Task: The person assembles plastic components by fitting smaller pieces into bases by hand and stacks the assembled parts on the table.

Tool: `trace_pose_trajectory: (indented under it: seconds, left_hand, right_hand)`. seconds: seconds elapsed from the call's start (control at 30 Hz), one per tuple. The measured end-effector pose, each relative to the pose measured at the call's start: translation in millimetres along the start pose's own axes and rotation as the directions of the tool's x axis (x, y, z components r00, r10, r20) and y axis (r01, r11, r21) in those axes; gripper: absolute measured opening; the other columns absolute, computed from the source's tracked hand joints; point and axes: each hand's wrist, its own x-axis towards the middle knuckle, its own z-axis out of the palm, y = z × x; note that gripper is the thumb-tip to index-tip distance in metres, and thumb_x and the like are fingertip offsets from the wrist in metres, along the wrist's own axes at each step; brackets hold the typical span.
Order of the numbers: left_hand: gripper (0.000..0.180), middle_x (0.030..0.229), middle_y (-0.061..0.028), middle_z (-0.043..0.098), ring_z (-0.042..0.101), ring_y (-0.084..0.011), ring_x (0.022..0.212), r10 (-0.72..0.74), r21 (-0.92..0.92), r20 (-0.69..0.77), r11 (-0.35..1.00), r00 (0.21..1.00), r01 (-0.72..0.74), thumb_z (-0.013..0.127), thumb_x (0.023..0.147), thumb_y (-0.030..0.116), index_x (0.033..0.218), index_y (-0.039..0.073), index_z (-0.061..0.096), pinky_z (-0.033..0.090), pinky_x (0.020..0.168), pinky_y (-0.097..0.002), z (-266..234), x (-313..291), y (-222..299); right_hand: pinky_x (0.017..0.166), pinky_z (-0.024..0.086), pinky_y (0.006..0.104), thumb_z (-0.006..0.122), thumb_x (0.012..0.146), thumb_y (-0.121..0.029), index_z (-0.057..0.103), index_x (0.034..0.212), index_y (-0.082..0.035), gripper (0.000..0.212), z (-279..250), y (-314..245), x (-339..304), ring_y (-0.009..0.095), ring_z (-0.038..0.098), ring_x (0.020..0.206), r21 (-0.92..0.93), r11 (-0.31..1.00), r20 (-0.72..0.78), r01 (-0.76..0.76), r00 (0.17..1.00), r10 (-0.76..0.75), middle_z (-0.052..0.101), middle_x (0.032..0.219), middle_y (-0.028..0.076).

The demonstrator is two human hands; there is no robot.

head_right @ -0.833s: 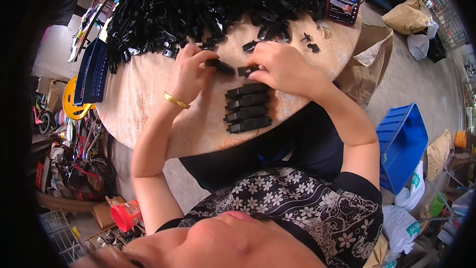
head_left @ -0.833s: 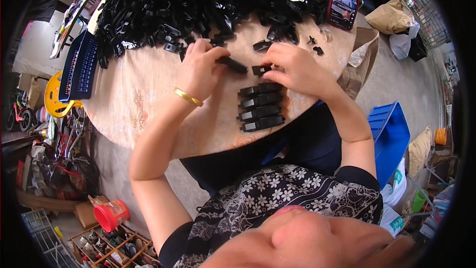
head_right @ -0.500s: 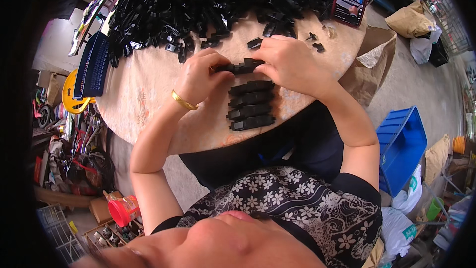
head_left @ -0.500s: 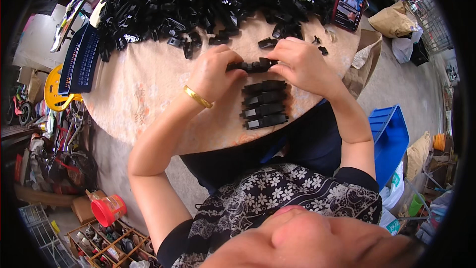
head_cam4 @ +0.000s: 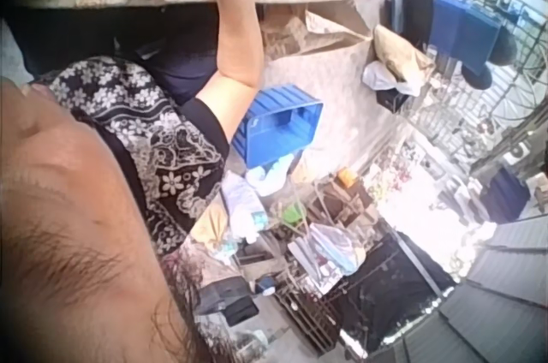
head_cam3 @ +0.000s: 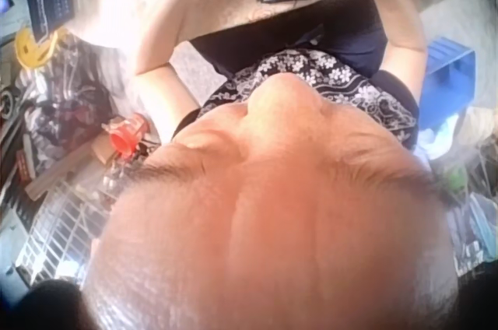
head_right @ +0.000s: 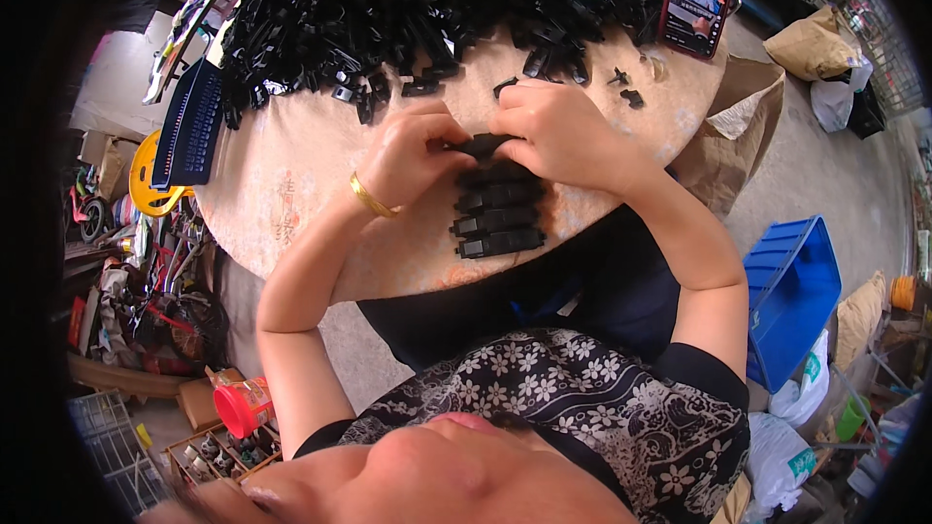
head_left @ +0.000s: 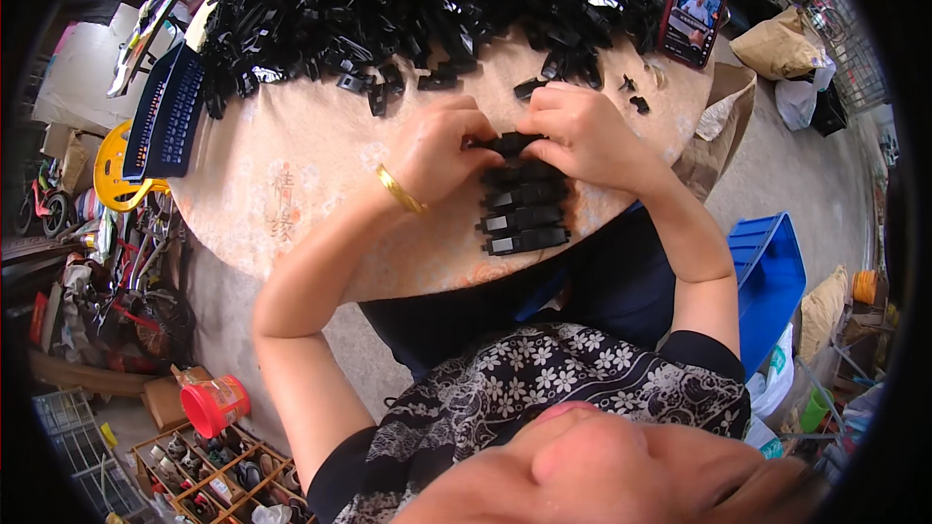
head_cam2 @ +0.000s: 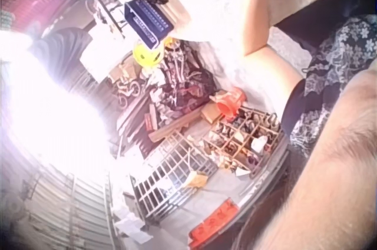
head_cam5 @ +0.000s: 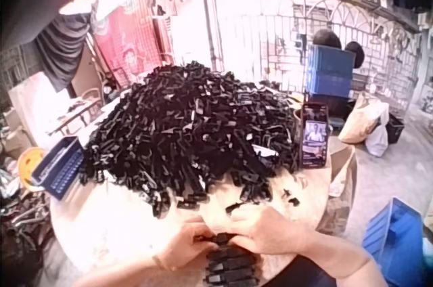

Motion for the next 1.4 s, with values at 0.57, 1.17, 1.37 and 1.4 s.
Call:
trace_pose_trajectory:
  seconds: [0.57,1.17,1.37,1.4]
  left_hand:
    - [0.011,0.082,-0.0093,0.065,0.062,-0.0193,0.069,-0.025,0.142,-0.737,0.971,0.675,0.192,0.067,0.083,0.007,0.094,0.003,0.069,0.050,0.063,-0.0287,-41.6,21.9,-44.4]
    - [0.020,0.084,-0.0090,0.061,0.060,-0.0185,0.067,-0.187,-0.035,-0.139,0.982,0.972,0.184,0.073,0.076,0.011,0.092,0.000,0.070,0.049,0.064,-0.0291,10.4,-1.2,0.4]
    - [0.019,0.081,-0.0077,0.062,0.058,-0.0231,0.073,0.053,0.199,-0.238,0.980,0.970,-0.005,0.076,0.071,0.011,0.087,0.003,0.071,0.048,0.064,-0.0318,9.9,-3.3,-3.6]
    - [0.018,0.081,-0.0076,0.062,0.057,-0.0246,0.075,0.039,0.164,-0.214,0.986,0.976,-0.004,0.076,0.070,0.011,0.086,0.003,0.071,0.048,0.067,-0.0327,10.0,-1.9,-4.6]
  right_hand:
    - [0.079,0.050,0.0339,0.065,0.078,-0.006,0.061,0.108,-0.002,0.030,-1.1,4.8,2.5,0.028,0.059,0.091,-0.081,0.994,-0.177,-0.075,0.982,0.059,0.061,0.096,0.012]
    - [0.075,0.048,0.0372,0.071,0.074,-0.016,0.069,0.087,-0.004,0.017,-15.6,1.7,-7.6,0.027,0.058,0.086,0.023,0.994,-0.144,-0.111,0.983,0.113,0.061,0.085,0.009]
    - [0.073,0.048,0.0364,0.072,0.072,-0.015,0.069,0.084,-0.004,0.016,-16.0,2.4,-7.8,0.027,0.056,0.085,-0.068,0.989,-0.070,-0.132,0.989,0.128,0.059,0.081,0.008]
    - [0.073,0.048,0.0367,0.072,0.072,-0.015,0.069,0.084,-0.004,0.017,-15.3,2.7,-6.2,0.027,0.055,0.084,-0.055,0.992,-0.061,-0.112,0.992,0.109,0.058,0.081,0.008]
